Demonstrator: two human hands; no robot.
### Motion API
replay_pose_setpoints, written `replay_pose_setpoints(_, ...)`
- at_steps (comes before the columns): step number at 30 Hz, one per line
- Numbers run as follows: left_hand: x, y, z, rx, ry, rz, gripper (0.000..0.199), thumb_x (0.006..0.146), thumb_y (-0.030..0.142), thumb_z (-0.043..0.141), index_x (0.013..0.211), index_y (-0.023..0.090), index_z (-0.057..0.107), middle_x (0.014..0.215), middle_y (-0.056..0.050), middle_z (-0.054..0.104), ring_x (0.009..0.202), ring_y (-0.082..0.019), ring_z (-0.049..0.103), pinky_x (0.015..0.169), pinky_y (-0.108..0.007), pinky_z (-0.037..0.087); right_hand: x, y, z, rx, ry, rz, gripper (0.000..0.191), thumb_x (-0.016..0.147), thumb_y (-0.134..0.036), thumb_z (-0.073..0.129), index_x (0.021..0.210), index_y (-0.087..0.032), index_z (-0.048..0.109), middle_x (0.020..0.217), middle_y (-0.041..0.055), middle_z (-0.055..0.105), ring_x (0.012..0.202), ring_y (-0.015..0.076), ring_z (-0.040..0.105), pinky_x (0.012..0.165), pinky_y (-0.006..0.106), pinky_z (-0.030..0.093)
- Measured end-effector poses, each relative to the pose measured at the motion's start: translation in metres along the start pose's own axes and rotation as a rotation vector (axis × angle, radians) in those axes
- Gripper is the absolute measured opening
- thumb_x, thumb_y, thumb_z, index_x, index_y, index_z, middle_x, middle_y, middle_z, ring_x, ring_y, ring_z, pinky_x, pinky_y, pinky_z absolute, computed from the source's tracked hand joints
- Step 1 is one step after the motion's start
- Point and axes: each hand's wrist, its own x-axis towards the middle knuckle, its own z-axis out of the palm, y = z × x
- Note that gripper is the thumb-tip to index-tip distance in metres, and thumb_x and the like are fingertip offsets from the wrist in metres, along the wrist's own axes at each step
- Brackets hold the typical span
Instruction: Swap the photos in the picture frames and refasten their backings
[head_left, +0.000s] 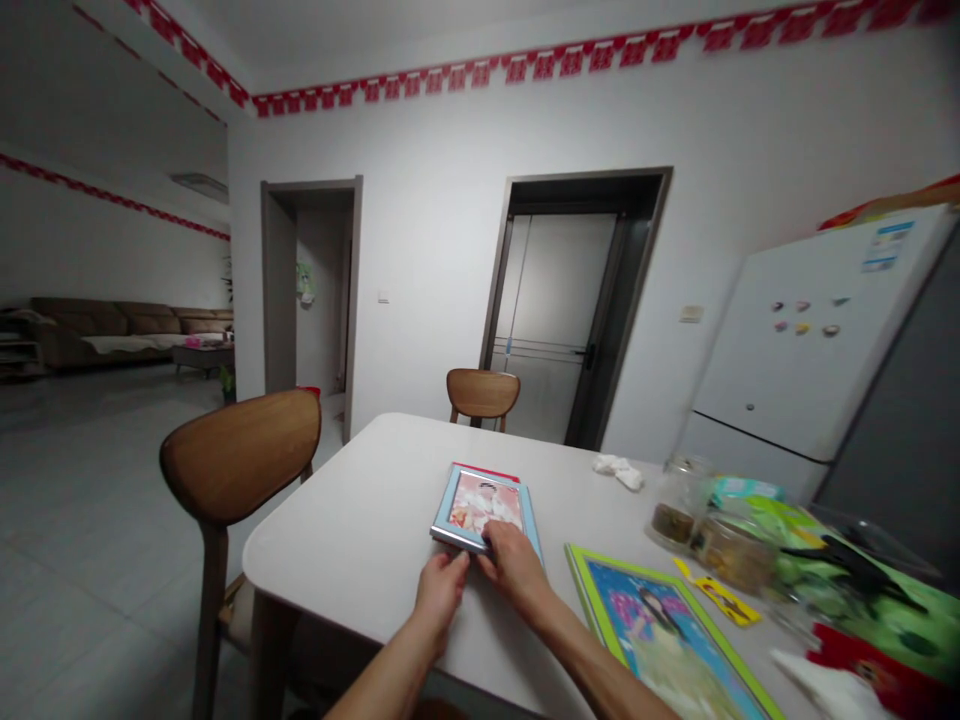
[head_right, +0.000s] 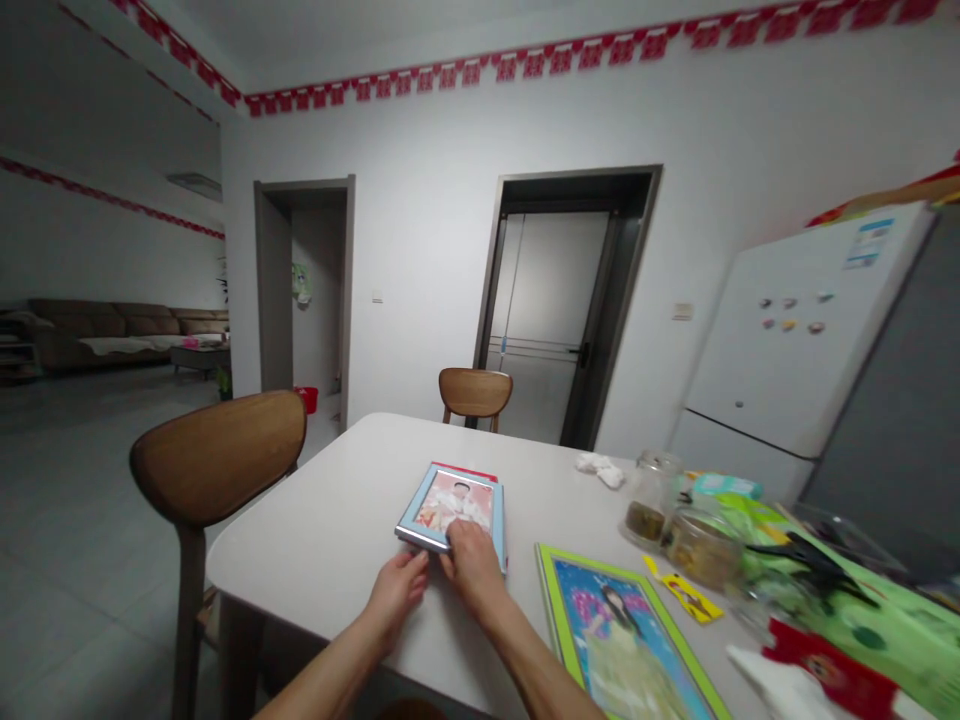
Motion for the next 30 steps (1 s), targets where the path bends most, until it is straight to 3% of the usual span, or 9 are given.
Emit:
replay_pose_setpoints(4,-0.021,0.012,0.007,-0.197,-0.014,0.121,0.041,0.07,0.041,0.055,0.098,0.012,0.055,0.095,-0.009,0.062,0.087,-0.021,0.058,0.074,-0.029,0.044,-0.036,-0.025,-0.02,0.292,0.016,0.021,0.02,0.063,-0.019,0.052,0.082,-0.019,0.054,0.085,0.0059,0.059,0.079,0.019,0.051,0.074,0.03,0.038)
replay_pose_setpoints(7,-0.051,0.033,0.015,-0.239,0.011,0.271,0.039,0.068,0.034,0.058,0.097,0.009,0.056,0.098,-0.011,0.062,0.09,-0.023,0.057,0.079,-0.03,0.043,-0.054,-0.038,-0.049,0.664,0.019,0.152,0.029,0.062,-0.031,0.057,0.089,-0.02,0.056,0.095,0.0067,0.06,0.089,0.0212,0.052,0.08,0.033,0.038)
replay_pose_setpoints(11,-0.099,0.06,0.018,0.123,-0.178,0.546,0.037,0.075,0.026,0.049,0.11,0.015,0.05,0.108,-0.008,0.058,0.099,-0.023,0.052,0.087,-0.033,0.04,-0.067,-0.043,-0.092,1.239,0.132,0.459,0.053,0.067,-0.051,0.048,0.114,-0.025,0.043,0.111,0.0069,0.055,0.1,0.0223,0.05,0.075,0.036,0.043)
replay_pose_setpoints(15,-0.126,0.055,0.008,0.716,-0.477,0.946,0.05,0.075,0.02,0.044,0.124,0.013,0.036,0.128,-0.012,0.038,0.118,-0.025,0.033,0.098,-0.037,0.028,-0.085,-0.037,-0.11,1.546,0.161,0.548,0.054,0.066,-0.05,0.049,0.113,-0.024,0.044,0.098,0.006,0.062,0.088,0.0224,0.057,0.07,0.035,0.046)
replay_pose_setpoints(17,-0.128,0.039,0.0,0.952,-0.553,1.03,0.049,0.077,0.017,0.041,0.126,0.014,0.033,0.13,-0.014,0.033,0.12,-0.026,0.027,0.098,-0.038,0.027,-0.095,-0.033,-0.105,1.543,0.13,0.595,0.049,0.061,-0.044,0.055,0.105,-0.022,0.051,0.086,0.0047,0.065,0.08,0.0221,0.06,0.068,0.034,0.046)
replay_pose_setpoints(19,-0.126,0.02,-0.007,1.095,-0.555,1.035,0.047,0.081,0.014,0.037,0.127,0.018,0.031,0.129,-0.013,0.033,0.119,-0.026,0.027,0.096,-0.037,0.03,-0.104,-0.028,-0.095,1.526,0.07,0.625,0.043,0.058,-0.038,0.058,0.097,-0.02,0.055,0.078,0.0039,0.066,0.074,0.0216,0.061,0.067,0.033,0.046)
replay_pose_setpoints(24,-0.121,-0.027,-0.012,1.226,-0.51,0.989,0.044,0.085,0.016,0.036,0.126,0.031,0.03,0.127,-0.007,0.038,0.115,-0.024,0.035,0.094,-0.038,0.035,-0.111,-0.015,-0.063,1.41,-0.104,0.569,0.033,0.059,-0.029,0.05,0.09,-0.019,0.058,0.073,0.0038,0.066,0.067,0.0184,0.06,0.062,0.028,0.045)
replay_pose_setpoints(27,-0.118,-0.056,-0.004,1.301,-0.417,1.019,0.041,0.084,0.016,0.036,0.122,0.03,0.036,0.123,-0.007,0.044,0.112,-0.024,0.04,0.091,-0.037,0.039,-0.107,-0.003,-0.043,1.142,-0.131,0.545,0.038,0.058,-0.029,0.047,0.092,-0.015,0.056,0.069,0.0033,0.065,0.061,0.0176,0.059,0.058,0.027,0.044)
replay_pose_setpoints(30,-0.111,-0.083,0.006,1.354,-0.27,1.134,0.03,0.084,0.019,0.036,0.111,0.026,0.049,0.11,-0.008,0.056,0.102,-0.024,0.051,0.083,-0.034,0.046,-0.106,0.01,-0.028,0.703,-0.108,0.512,0.045,0.057,-0.026,0.047,0.099,-0.011,0.054,0.06,0.0023,0.063,0.056,0.0168,0.057,0.056,0.025,0.042)
